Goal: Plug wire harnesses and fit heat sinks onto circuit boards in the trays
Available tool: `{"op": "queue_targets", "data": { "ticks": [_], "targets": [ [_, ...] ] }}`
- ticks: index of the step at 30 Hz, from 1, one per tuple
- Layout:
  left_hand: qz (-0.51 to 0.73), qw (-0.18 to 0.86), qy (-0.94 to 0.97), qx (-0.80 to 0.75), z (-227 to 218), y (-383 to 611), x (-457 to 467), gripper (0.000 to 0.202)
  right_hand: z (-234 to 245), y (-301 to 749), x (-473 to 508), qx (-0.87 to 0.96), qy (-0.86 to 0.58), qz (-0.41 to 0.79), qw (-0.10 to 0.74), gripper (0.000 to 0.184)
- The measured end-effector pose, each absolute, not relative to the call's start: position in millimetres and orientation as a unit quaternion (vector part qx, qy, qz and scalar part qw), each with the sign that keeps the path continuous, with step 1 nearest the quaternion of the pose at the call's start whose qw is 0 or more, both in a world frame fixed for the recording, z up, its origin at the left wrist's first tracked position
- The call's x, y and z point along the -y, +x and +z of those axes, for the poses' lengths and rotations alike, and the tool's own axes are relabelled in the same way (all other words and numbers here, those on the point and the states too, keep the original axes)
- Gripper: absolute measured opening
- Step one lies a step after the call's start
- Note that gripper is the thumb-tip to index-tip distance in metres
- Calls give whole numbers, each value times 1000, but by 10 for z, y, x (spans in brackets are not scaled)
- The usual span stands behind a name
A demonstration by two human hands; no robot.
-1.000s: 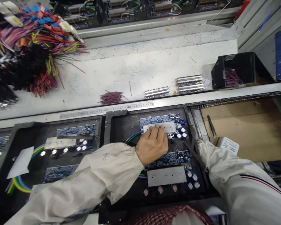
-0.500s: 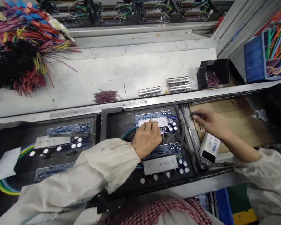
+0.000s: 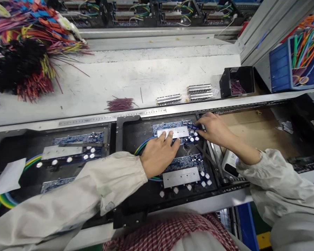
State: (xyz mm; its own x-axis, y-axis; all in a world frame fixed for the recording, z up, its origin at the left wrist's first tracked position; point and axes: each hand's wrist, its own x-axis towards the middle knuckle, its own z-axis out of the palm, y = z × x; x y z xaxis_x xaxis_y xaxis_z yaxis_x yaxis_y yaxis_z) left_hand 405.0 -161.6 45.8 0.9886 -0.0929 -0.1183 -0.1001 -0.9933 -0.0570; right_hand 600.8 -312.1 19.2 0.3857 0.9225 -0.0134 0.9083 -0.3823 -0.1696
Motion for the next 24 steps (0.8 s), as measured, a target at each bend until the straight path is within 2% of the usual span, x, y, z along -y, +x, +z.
{"op": "queue_targets", "data": {
  "ticks": [6,12,24],
  "targets": [
    [51,42,-997,-43,415,4051,1628,42,242,6007,3104,609,-778,79,136,24],
    [61,48,-996,-41,419,4063,1628,42,231,5978,3055,648,-753,83,73,31],
    [2,1,-1000,0,343,4059,1556,42,290,5884,2968,625,-775,86,33,30]
  ]
}}
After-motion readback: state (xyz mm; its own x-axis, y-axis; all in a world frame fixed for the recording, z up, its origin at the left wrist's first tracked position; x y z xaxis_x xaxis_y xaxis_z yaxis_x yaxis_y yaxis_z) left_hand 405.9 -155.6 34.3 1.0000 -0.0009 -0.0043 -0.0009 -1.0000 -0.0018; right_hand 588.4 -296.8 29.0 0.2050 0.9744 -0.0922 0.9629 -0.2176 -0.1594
